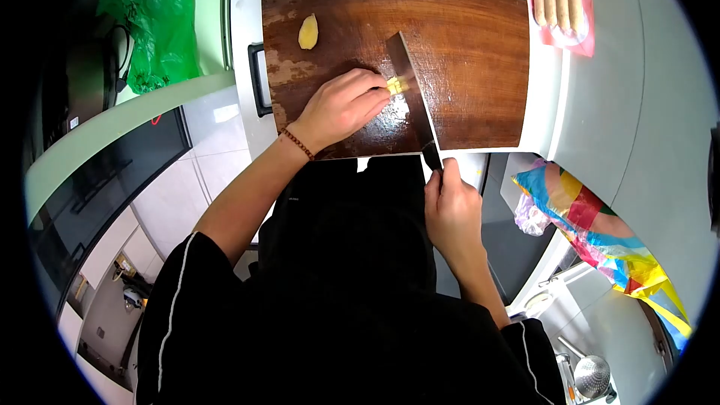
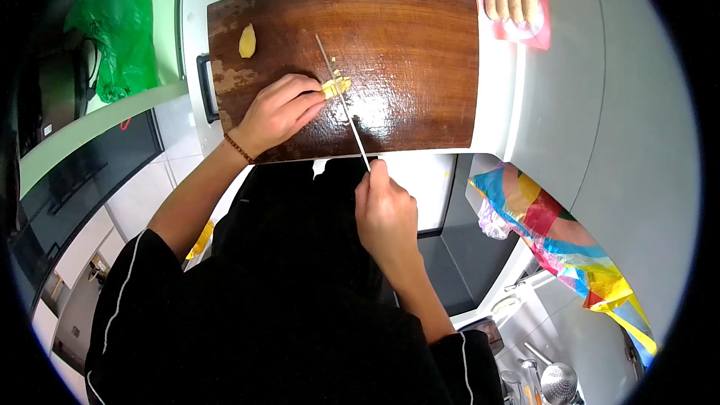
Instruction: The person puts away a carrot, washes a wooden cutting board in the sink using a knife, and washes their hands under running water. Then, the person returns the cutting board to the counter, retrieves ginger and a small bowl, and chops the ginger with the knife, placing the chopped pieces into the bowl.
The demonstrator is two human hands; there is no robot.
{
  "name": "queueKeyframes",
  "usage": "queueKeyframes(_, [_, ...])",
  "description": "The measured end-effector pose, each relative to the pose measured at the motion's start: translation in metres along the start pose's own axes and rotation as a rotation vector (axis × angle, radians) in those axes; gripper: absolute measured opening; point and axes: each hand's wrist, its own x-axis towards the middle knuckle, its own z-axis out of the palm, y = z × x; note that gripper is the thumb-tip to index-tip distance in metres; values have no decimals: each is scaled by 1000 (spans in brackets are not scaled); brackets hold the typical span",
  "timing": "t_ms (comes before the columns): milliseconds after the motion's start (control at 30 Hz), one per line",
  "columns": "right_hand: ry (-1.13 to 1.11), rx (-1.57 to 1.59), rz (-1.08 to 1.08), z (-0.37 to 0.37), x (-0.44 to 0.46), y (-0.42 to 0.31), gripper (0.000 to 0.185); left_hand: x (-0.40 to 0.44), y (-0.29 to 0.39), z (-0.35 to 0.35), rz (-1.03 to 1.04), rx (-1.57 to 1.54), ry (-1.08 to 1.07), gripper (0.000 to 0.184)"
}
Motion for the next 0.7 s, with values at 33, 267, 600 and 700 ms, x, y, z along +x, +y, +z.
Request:
queueKeyframes(33, [-2,-7,-11,1,-1,1,14,1,-1,0,14,-6,-13,17])
queueKeyframes(267, [-17,-58,-27,12,-10,0,10,2,-2,0,40,50,-71,10])
queueKeyframes(600, [0,3,-11,10,7,1,12,-3,-2,-8,-17,-25,-24,18])
queueKeyframes(700, [-22,-8,-8,5,-2,-4,14,-8,-2,-10,-27,-24,-37,15])
